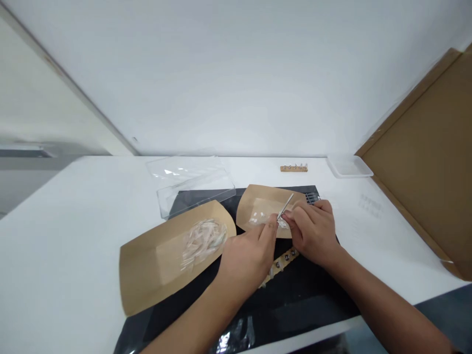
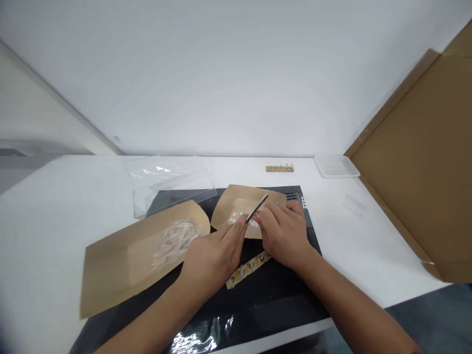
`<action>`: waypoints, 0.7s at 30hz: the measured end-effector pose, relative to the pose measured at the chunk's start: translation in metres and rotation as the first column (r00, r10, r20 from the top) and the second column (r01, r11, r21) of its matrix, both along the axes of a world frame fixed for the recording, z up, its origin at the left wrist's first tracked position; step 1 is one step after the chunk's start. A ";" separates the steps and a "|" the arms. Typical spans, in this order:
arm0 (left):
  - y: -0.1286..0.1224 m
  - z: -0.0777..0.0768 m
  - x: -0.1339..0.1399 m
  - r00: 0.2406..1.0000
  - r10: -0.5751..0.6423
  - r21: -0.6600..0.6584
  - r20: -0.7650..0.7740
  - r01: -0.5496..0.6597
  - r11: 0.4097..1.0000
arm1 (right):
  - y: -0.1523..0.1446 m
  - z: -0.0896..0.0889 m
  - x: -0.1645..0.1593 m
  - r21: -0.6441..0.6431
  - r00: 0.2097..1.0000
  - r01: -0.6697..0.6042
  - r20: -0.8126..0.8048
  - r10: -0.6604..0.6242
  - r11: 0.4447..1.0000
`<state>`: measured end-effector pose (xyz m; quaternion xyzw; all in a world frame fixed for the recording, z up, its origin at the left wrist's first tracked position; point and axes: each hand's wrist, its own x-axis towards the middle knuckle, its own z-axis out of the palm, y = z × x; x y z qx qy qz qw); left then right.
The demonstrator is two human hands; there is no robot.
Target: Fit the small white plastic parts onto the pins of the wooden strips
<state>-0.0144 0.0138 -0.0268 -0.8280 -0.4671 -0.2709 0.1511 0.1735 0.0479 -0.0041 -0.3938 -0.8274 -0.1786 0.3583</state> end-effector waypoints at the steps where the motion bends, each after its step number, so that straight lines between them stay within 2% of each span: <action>1: 0.000 0.000 0.000 1.000 0.006 -0.003 0.006 -0.006 1.000 | 0.001 0.001 0.000 0.005 1.000 0.016 -0.016 -0.016 1.000; 4: 0.000 -0.001 0.000 0.999 0.032 -0.019 0.014 -0.032 0.999 | 0.002 0.002 0.000 0.031 0.996 0.068 -0.051 -0.066 0.997; 9: 0.000 0.001 -0.001 0.999 0.039 -0.024 0.018 -0.039 0.999 | 0.002 0.001 -0.005 0.004 0.999 -0.025 0.038 0.025 1.000; 13: -0.001 0.005 -0.001 0.996 0.057 -0.009 0.070 -0.057 0.998 | 0.003 0.001 -0.006 0.039 0.998 0.026 -0.057 -0.024 0.999; 17: -0.002 0.006 0.000 0.991 0.060 -0.012 0.117 -0.059 0.998 | 0.002 0.002 -0.004 0.010 0.995 -0.046 -0.083 0.047 0.999; 21: -0.001 0.003 0.002 0.993 0.077 -0.042 0.085 -0.074 0.996 | 0.003 0.004 -0.001 -0.007 0.984 -0.010 -0.178 0.009 1.000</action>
